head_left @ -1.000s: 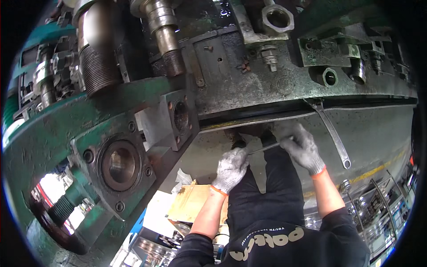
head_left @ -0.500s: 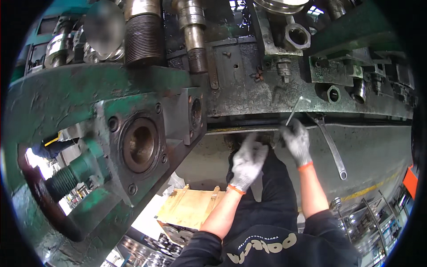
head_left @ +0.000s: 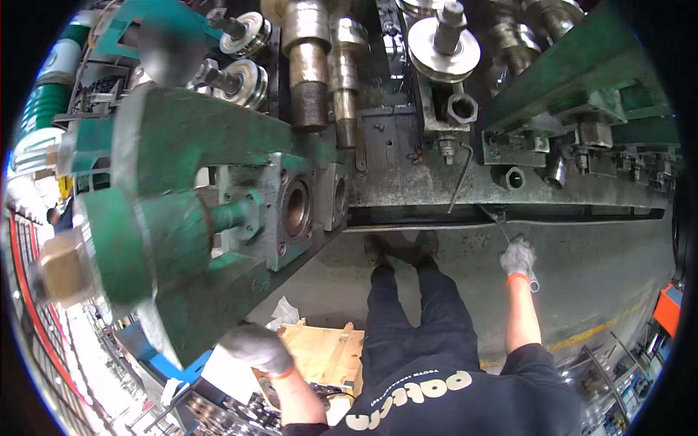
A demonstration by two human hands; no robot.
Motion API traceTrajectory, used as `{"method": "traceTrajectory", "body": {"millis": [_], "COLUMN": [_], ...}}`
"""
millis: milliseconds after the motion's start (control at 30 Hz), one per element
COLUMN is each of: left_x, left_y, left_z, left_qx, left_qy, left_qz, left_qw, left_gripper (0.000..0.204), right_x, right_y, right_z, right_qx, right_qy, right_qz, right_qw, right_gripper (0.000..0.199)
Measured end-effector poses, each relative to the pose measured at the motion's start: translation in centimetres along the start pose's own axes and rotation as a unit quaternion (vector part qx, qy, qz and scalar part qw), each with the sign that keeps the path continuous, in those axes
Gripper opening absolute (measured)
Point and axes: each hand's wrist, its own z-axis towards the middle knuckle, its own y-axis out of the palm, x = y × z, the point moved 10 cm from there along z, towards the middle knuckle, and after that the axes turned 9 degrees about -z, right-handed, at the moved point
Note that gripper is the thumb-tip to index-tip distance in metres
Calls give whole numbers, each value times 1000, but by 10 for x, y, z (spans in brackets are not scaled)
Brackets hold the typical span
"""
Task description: Tightening bolts and adjusting components of a large industrial machine using an adjustable wrench.
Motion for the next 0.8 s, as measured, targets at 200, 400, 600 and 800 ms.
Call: {"method": "traceTrajectory", "body": {"millis": [200, 400, 600, 800], "left_x": [144, 163, 174, 173], "left_y": [-67, -74, -75, -60], "left_z": [125, 122, 144, 147], "left_qx": [-103, -139, -250, -274], "left_qy": [-10, 45, 60, 54], "left_qz": [-322, -222, -131, -241], "left_qw": [941, 964, 957, 929], "left_gripper": [45, 46, 55, 68], "right_x": [12, 68, 81, -40], "right_y": [61, 38, -75, -176], "right_z": [53, -10, -145, -182], "right_qx": [-122, -121, -155, 159], "right_qy": [-59, -91, -66, -183], "right_qz": [108, 173, 448, 668], "right_qw": [985, 973, 878, 704], "right_gripper": [34, 28, 32, 18]}}
